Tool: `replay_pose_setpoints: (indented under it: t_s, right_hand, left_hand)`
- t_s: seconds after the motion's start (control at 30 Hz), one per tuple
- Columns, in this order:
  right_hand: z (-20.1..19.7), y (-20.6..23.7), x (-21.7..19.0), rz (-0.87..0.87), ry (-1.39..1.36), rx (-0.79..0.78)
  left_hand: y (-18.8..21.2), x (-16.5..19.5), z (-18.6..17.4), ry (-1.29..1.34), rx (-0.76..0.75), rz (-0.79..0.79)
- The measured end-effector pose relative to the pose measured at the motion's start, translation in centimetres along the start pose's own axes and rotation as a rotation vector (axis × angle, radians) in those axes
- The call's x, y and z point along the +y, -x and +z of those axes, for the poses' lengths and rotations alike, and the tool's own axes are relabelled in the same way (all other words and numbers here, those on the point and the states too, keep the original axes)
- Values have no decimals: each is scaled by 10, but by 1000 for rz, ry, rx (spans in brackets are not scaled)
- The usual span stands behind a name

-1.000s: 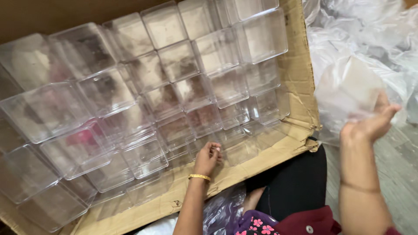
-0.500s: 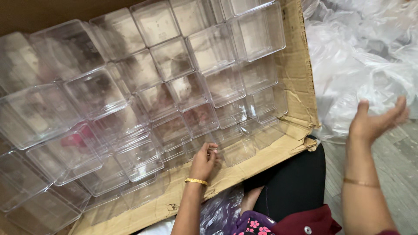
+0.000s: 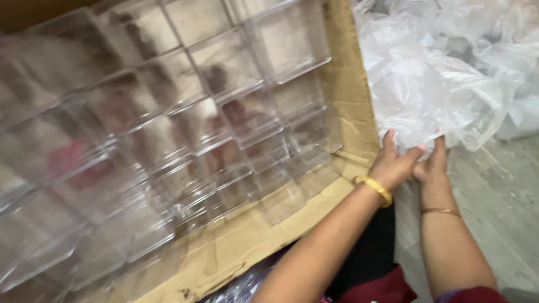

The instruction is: The person sits on the floor in front of a large cardboard box filled with clear plastic boxes. They pull plastic bags off each box by hand and place the unwrapped boxes into a grid arrangement inside the cardboard box, setting used bags aside.

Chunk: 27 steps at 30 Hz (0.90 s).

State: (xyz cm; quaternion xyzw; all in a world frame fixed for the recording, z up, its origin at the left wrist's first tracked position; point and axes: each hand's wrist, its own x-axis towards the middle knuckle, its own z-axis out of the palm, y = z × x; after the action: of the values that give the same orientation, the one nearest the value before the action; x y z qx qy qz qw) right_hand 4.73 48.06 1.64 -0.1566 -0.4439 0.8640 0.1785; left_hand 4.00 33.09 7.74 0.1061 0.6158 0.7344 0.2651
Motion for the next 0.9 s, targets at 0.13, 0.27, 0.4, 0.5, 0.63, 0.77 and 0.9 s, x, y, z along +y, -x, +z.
replay_pose_setpoints:
  t_s: [0.13,0.27,0.4,0.5,0.63,0.77,0.9]
  right_hand:
    - [-16,-30,2,89,-83,240]
    - [-36,-54,9,124,-228,132]
    - [-49,-81,12,142,-321,110]
    - [-61,-109,10,160,-325,171]
    - [-77,-153,13,145,-347,44]
    - [-81,-194,22,191,-399,82]
    - [-76,-233,20,133,-235,105]
  left_hand:
    - [-66,-9,40,-101,212,-234]
    - [-128,14,54,-126,308,-439]
    - [-173,25,58,-185,337,-538]
    - [-201,17,61,-206,362,-521]
    - [-247,2,74,-209,400,-465]
    - [-279,-14,71,-303,436,-384]
    - [-312,-24,74,-290,451,-341]
